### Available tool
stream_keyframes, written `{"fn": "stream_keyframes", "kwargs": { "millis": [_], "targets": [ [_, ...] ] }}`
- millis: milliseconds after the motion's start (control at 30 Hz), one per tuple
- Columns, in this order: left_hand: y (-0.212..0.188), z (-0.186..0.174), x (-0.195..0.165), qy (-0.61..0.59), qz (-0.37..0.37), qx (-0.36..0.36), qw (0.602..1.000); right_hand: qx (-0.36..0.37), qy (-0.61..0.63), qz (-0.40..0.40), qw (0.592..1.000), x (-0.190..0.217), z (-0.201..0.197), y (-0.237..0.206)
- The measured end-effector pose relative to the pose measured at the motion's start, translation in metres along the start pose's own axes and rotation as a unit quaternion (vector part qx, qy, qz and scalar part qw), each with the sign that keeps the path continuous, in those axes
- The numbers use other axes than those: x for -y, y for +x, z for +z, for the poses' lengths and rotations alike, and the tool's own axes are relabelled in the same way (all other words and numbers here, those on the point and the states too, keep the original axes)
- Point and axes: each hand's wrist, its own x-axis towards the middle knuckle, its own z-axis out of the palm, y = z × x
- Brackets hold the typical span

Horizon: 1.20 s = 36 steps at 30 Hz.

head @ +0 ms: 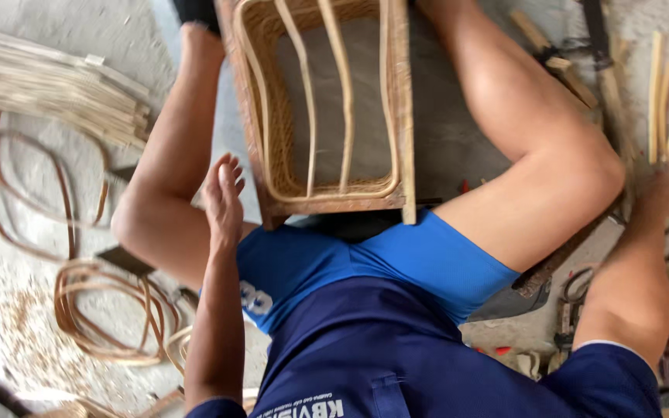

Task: The person sits on the floor and assembles a rectangular woven basket using a wooden mold. They insert thin bamboo strips into the mold, apply glue to the joints, and use a wooden mallet to tap the strips into place. The person also uses pliers to trim excess material and a knife to cut strips to length.

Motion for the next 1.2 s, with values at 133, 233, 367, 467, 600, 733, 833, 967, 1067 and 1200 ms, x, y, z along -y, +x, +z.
{"fn": "stream_keyframes", "kwargs": {
  "millis": [133,233,367,467,600,733,833,967,1067,1200],
  "targets": [
    [0.003,-0.017,-0.009,-0.008,0.031,-0.008,0.999,0.153,0.059,0.098,0.982,-0.005,-0.011,-0.012],
    [0.010,-0.032,-0.023,-0.005,0.100,-0.014,0.995,0.037,-0.194,-0.083,0.977,0.003,-0.028,-0.012],
    [0.028,-0.049,-0.053,-0.026,0.155,-0.013,0.987,0.001,0.034,-0.053,0.998,0.031,-0.081,-0.031],
    [0.065,-0.050,-0.078,0.012,0.216,0.006,0.976,0.023,0.179,-0.101,0.978,0.091,-0.138,-0.097],
    [0.156,-0.006,-0.114,0.055,0.375,0.025,0.925,0.246,0.282,0.095,0.922,0.179,-0.133,-0.232],
    [0.245,0.061,-0.132,0.168,0.458,0.014,0.873,0.529,0.305,0.388,0.690,0.223,-0.046,-0.324],
    [0.288,0.092,-0.121,0.254,0.529,0.059,0.808,0.550,0.331,0.506,0.576,0.221,0.002,-0.348],
    [0.328,0.095,-0.088,0.421,0.521,0.094,0.736,0.554,0.360,0.531,0.530,0.197,0.021,-0.354],
    [0.353,0.075,-0.065,0.463,0.472,0.114,0.741,0.554,0.313,0.539,0.551,0.179,0.035,-0.342],
    [0.360,0.019,-0.047,0.470,0.420,0.052,0.775,0.540,0.315,0.443,0.643,0.173,0.080,-0.296]
  ]
}}
